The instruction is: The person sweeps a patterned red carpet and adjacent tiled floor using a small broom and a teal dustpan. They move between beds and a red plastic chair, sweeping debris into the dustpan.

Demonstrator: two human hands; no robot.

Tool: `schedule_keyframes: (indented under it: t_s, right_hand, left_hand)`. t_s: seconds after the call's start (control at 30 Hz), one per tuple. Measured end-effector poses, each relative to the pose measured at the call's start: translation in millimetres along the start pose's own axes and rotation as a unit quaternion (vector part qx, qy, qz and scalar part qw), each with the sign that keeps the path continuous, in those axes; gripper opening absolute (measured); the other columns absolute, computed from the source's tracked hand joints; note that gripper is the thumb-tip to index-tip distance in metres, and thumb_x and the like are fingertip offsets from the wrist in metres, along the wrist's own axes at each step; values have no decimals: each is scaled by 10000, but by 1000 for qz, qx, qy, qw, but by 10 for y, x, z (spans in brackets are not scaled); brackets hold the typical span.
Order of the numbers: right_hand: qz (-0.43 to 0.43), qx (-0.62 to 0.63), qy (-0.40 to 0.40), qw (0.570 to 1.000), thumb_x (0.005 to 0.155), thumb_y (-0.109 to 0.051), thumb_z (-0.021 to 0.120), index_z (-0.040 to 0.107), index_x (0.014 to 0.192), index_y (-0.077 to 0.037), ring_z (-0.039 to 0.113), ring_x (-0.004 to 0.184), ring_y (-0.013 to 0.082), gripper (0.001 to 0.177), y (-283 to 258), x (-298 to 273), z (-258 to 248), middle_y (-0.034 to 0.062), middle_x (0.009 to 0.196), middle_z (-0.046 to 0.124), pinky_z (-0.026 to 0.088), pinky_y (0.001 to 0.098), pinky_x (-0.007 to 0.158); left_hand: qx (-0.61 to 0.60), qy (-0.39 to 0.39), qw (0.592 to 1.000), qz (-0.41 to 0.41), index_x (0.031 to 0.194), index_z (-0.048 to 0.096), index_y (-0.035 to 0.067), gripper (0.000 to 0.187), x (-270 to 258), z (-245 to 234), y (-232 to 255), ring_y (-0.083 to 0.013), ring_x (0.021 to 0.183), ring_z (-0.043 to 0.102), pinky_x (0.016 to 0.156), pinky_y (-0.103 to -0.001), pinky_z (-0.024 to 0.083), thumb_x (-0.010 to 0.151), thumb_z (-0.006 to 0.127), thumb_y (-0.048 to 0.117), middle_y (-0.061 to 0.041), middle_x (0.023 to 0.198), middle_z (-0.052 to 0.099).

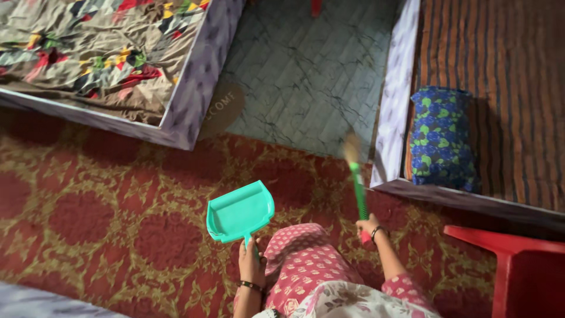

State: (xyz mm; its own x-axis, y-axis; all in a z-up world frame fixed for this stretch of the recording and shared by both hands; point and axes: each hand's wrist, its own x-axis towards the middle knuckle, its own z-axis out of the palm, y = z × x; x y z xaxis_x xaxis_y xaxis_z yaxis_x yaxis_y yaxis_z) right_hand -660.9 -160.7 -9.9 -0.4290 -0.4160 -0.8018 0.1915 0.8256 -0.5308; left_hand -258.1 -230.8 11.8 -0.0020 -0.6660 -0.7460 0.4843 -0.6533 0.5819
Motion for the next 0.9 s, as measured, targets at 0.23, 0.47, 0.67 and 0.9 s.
schedule_keyframes:
  t_s: [0.23,0.47,0.67,0.9]
  right_hand:
    - [-7,-421,30,907,743,-176,759,500,1311,11,684,912,340,651,-111,64,297,261,1117,665,572,458,784]
    - [-109,-603,-146,777,951,-266,545,303,1567,-244,651,1212,389,662,-203,-155,1000,245,1344,622,564,501,999]
    - [-203,-585,-182,764,1065,-441,415,356,1538,-407,650,1185,402,478,-147,-220,1152,216,1316,642,527,511,983]
    - [-201,-534,-49,820,765,-251,745,278,1570,-364,715,999,386,937,-232,-133,589,236,1114,721,579,492,879]
  left_hand:
    - [-14,57,998,12,1256,570,179,298,-135,-106,63,-62,617,504,468,-238,399,989,584,310,21,1033,640]
    - [-30,40,998,24,1253,572,149,304,-83,-50,-17,-81,608,498,498,-232,434,990,594,299,-9,1009,654]
    - [-16,20,999,30,1239,584,146,294,-88,73,-29,-74,609,504,489,-228,421,995,587,310,-4,992,650]
    - [-30,23,999,27,1220,562,178,278,-71,-12,-76,-83,610,500,483,-240,404,993,579,338,10,1028,646]
